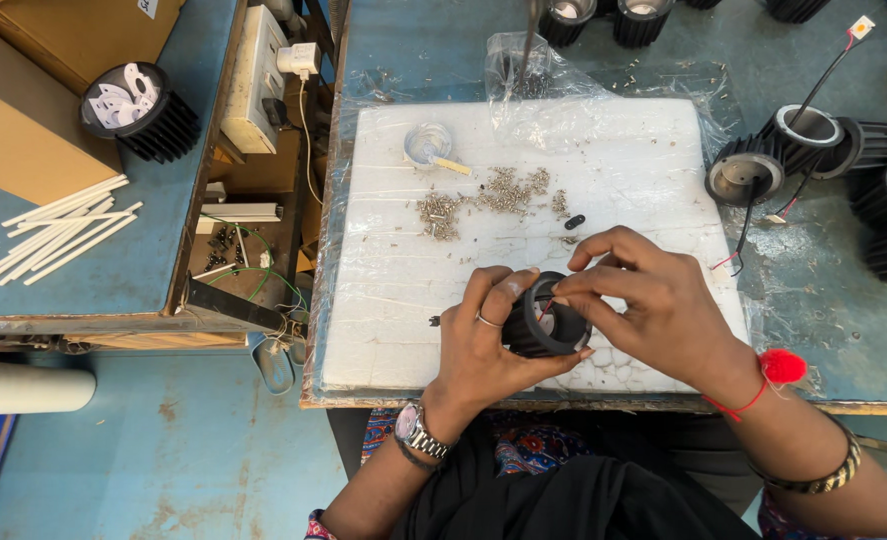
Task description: The person assembles components of a lighting fixture by inserting white circular parts into a black heat sink and securing them with a power drill.
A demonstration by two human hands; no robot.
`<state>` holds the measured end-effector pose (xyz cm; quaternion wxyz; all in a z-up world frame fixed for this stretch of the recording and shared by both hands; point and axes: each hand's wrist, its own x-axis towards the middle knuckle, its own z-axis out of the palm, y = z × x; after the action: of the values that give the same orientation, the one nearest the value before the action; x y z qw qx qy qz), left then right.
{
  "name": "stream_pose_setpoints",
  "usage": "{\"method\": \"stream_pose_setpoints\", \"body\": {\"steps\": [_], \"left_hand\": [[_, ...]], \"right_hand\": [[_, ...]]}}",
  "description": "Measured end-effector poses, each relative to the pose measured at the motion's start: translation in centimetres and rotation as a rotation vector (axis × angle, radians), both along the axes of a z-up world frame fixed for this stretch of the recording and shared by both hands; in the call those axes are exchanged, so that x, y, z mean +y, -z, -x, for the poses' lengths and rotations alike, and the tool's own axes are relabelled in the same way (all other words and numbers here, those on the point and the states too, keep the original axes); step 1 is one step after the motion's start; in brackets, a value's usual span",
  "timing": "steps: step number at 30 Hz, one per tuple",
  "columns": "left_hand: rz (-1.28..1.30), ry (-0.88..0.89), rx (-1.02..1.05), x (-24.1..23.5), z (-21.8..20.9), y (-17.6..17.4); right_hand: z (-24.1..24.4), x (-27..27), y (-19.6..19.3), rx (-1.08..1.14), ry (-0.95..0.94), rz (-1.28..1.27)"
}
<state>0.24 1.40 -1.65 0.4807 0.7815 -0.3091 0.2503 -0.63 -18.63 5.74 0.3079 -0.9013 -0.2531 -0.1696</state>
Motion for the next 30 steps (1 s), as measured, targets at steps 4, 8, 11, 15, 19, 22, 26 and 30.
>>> {"method": "stream_pose_setpoints", "body": {"steps": [4,8,11,15,19,22,26,30], "left_hand": [[0.009,0.022,-0.040,-0.1,-0.1,0.3],[-0.003,0.053,0.042,-0.5,0.0,0.3],[-0.026,0.047,0.063,-0.9,0.0,0.1],[-0.024,0.024,0.077,-1.1,-0.6,-0.1],[0.029,0.026,0.018,-1.9,-0.9,0.3],[0.093,0.057,0.065,-2.4,-1.1,0.5],[-0.005,0.167,0.185,-1.6,-0.6,-0.6],[0.211,0.423,0.607,0.2,-1.1,-1.2]], "right_hand": [[0.0,0.0,-0.3,0.116,-0.006,-0.017],[0.1,0.2,-0.6,0.068,-0.023,0.170],[0.0,-0.4,-0.5,0.041,-0.047,0.222],[0.1,-1.6,0.8,0.173,-0.009,-0.065],[0.7,-1.0,4.3,0.209,-0.017,-0.420],[2.3,0.6,7.1,0.379,-0.155,-0.818],[2.4,0.5,8.9,0.492,-0.033,-0.851],[2.3,-1.2,7.5,0.474,0.045,-0.900]]}}
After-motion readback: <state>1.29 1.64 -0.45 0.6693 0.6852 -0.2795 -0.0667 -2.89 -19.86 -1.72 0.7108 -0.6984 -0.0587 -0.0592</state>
